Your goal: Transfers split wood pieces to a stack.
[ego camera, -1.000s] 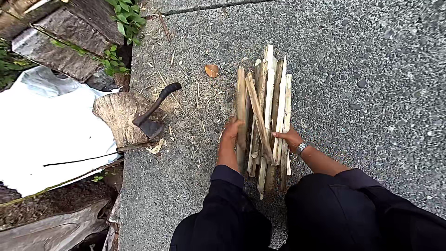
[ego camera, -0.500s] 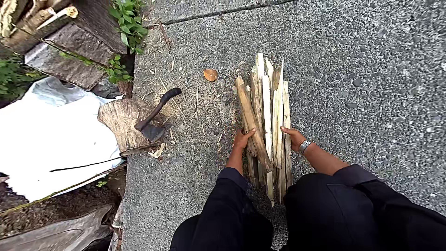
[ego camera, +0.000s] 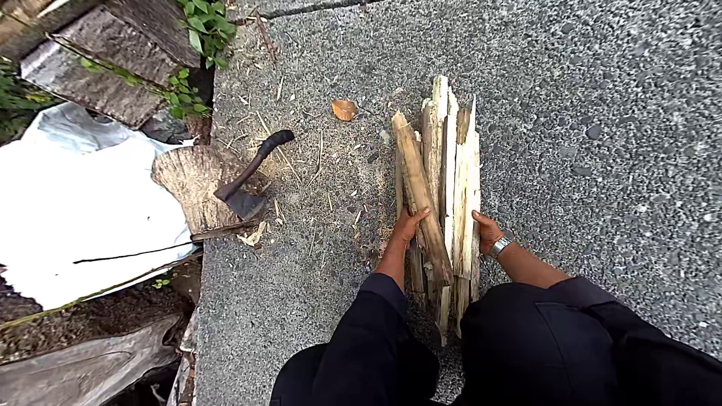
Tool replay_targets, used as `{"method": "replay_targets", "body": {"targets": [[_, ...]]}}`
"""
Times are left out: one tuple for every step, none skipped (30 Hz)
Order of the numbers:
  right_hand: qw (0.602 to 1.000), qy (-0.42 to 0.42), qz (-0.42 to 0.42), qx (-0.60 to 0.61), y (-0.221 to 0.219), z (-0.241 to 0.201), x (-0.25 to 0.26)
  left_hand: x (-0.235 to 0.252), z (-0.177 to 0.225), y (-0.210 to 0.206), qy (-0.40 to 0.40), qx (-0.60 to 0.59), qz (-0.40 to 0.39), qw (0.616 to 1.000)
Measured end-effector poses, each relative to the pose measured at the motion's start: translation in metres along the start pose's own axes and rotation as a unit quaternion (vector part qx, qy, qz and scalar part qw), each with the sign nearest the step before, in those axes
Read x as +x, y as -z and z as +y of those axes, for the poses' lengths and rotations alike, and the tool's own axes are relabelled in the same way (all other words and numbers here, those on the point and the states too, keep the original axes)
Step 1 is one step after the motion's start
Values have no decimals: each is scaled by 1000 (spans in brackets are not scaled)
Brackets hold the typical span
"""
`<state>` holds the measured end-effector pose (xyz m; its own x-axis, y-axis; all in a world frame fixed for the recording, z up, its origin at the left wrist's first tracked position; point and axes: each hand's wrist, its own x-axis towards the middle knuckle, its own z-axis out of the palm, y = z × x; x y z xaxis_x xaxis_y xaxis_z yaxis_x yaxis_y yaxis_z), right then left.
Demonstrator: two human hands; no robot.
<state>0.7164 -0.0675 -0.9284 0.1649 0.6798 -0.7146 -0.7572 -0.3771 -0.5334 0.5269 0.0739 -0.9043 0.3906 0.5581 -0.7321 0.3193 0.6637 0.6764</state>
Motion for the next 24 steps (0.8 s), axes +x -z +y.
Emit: {"method": "replay_targets", "body": {"targets": [[1000,11,2,0,0,-1,-3,-3,6,-1,3,4,-14,1000],[1000,24,4,4,1,-3,-6,-6,13,-3,0,8,-24,1000],[999,34,6,10,3,-6,-11,-9,19,-6,-5,17,-34,999],[999,46,7,15,5,-8,-16,-12,25,-10,-12,27,-43,999],[998,62,9,21,8,-10,-19,-13,29,-15,-17,40,-52,998],[997,76,9,26,11,-12,-21,-12,34,-19,-27,50,-62,996],[996,88,4,33,15,-15,-21,-10,37,-22,-39,58,-73,995],[995,97,-3,39,17,-17,-22,-8,38,-25,-54,61,-84,993],[994,104,-7,44,17,-20,-22,-5,40,-26,-68,55,-96,991],[993,109,-12,45,14,-24,-22,-3,44,-24,-76,48,-108,990],[993,110,-17,40,8,-29,-20,-3,50,-20,-80,45,-110,990],[993,108,-28,40,2,-31,-17,-7,55,-13,-78,50,-104,990],[993,102,-45,44,-4,-32,-13,-12,60,-7,-70,56,-92,992],[992,95,-62,47,-10,-32,-8,-16,63,-1,-68,55,-73,993],[992,85,-76,45,-17,-30,0,-15,66,6,-71,42,-55,995],[993,73,-84,37,-27,-28,10,-10,66,15,-76,26,-39,996],[994,57,-91,24,-37,-24,20,-4,64,27,-79,16,-22,997],[995,38,-97,5,-48,-21,28,3,59,39,-76,15,-7,997],[995,21,-99,-14,-57,-20,35,10,54,49,-71,18,7,997],[995,8,-98,-31,-63,-18,41,15,47,56,-65,21,21,997],[995,0,-91,-46,-65,-16,45,19,39,59,-64,22,36,997],[994,-2,-87,-59,-67,-17,47,20,33,59,-68,25,52,996],[994,-1,-84,-65,-67,-18,46,20,27,57,-75,27,68,994],[995,1,-77,-70,-65,-18,43,19,20,53,-81,32,83,993]]}}
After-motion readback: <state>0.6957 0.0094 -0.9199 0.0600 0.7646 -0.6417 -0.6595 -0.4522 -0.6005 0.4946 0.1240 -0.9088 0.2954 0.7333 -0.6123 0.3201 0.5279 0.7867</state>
